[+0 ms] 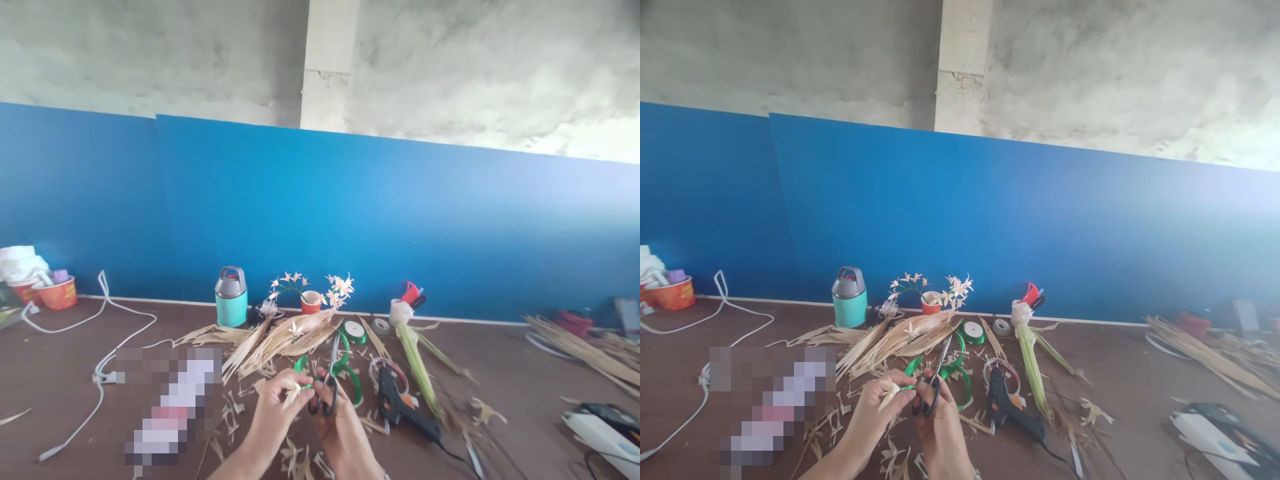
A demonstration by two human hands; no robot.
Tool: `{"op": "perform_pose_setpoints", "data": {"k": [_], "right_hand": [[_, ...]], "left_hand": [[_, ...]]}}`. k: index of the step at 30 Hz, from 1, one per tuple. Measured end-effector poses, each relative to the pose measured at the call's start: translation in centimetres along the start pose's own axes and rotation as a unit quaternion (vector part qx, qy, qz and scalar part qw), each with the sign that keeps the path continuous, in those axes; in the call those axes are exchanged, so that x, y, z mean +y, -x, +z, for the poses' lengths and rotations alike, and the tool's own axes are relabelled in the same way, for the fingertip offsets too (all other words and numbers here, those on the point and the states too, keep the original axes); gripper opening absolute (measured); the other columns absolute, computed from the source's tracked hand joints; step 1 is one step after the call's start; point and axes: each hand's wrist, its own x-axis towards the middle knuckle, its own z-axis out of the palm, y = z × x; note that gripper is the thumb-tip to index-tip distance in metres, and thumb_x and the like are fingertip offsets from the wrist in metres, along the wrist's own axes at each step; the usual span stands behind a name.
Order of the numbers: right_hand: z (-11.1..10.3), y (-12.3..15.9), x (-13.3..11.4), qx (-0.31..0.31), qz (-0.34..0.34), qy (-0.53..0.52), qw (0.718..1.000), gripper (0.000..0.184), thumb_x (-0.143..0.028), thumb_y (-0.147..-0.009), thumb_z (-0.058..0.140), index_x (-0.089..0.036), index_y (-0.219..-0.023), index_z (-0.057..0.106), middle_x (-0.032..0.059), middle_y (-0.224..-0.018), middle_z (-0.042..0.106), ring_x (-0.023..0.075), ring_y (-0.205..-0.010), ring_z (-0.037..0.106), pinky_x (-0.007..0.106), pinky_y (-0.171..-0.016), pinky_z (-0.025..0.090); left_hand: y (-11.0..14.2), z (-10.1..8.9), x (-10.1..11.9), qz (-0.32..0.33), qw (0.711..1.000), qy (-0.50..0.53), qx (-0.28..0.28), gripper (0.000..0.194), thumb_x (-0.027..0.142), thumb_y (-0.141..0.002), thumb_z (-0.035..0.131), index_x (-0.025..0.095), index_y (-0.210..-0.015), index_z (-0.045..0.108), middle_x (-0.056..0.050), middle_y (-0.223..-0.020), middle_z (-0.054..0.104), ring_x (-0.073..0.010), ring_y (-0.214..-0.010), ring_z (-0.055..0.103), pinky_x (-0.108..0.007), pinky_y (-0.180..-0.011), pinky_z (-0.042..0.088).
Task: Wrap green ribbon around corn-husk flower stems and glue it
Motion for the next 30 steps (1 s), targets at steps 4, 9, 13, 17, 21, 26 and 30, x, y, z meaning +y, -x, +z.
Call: {"op": "perform_pose_setpoints", "data": {"k": [4,9,13,17,21,26,30], "right_hand": [[0.1,0.0,0.5,-0.006,0.006,0.002,1.000,0.035,-0.014,-0.049,0.081,-0.019,-0.078,0.061,-0.0023,-0.065,0.064,0.0092,-0.053,0.053,0.018,-0.048,0.043],[0.2,-0.2,1.0,-0.022,0.007,0.007,1.000,0.035,-0.014,-0.049,0.082,-0.019,-0.079,0.062,-0.0018,-0.068,0.065,0.0089,-0.055,0.054,0.017,-0.050,0.041],[0.3,0.0,1.2,-0.043,-0.002,0.014,0.999,0.032,-0.016,-0.050,0.082,-0.019,-0.076,0.063,-0.0028,-0.066,0.063,0.0091,-0.055,0.053,0.019,-0.054,0.043],[0.4,0.3,0.9,-0.040,0.011,0.068,0.997,0.035,-0.016,-0.049,0.082,-0.018,-0.079,0.063,-0.0039,-0.057,0.061,0.0077,-0.047,0.048,0.017,-0.046,0.036],[0.4,0.2,0.2,-0.023,0.001,0.150,0.988,0.041,-0.024,-0.049,0.083,-0.018,-0.084,0.063,-0.0043,-0.048,0.057,0.0101,-0.044,0.047,0.017,-0.041,0.028],[0.0,-0.2,-0.1,-0.020,-0.031,0.194,0.980,0.044,-0.028,-0.046,0.084,-0.017,-0.084,0.064,-0.0030,-0.049,0.058,0.0108,-0.046,0.048,0.017,-0.042,0.028],[-0.1,-0.4,0.0,-0.026,-0.030,0.205,0.978,0.046,-0.030,-0.048,0.084,-0.017,-0.086,0.063,-0.0032,-0.051,0.058,0.0098,-0.046,0.047,0.017,-0.041,0.027]], "left_hand": [[0.3,0.4,0.3,-0.043,0.998,0.042,0.006,0.023,0.039,-0.070,0.066,0.016,-0.071,0.066,-0.002,-0.065,0.065,-0.0190,-0.065,0.060,-0.027,-0.064,0.046],[0.6,0.7,1.3,-0.055,0.996,0.072,0.007,0.026,0.040,-0.071,0.065,0.016,-0.062,0.061,0.001,-0.057,0.060,-0.0150,-0.057,0.055,-0.024,-0.058,0.043],[0.6,0.5,1.8,-0.046,0.997,0.063,-0.004,0.031,0.041,-0.073,0.063,0.016,-0.055,0.058,0.002,-0.053,0.055,-0.0130,-0.053,0.052,-0.022,-0.054,0.042],[0.2,-0.1,1.4,-0.021,0.999,0.041,-0.016,0.033,0.043,-0.074,0.060,0.017,-0.056,0.057,0.001,-0.059,0.053,-0.0133,-0.053,0.052,-0.023,-0.053,0.042],[-0.4,-0.8,0.6,0.005,1.000,-0.024,0.004,0.032,0.045,-0.078,0.056,0.016,-0.063,0.061,-0.001,-0.064,0.055,-0.0160,-0.063,0.053,-0.023,-0.061,0.043],[-0.7,-1.3,0.0,0.021,0.999,-0.049,0.001,0.032,0.043,-0.081,0.052,0.016,-0.069,0.062,-0.002,-0.068,0.057,-0.0179,-0.071,0.054,-0.024,-0.067,0.041],[-0.6,-1.3,0.0,0.016,0.999,-0.051,-0.004,0.032,0.042,-0.083,0.049,0.015,-0.075,0.063,-0.004,-0.073,0.060,-0.0198,-0.075,0.056,-0.025,-0.070,0.042]]}}
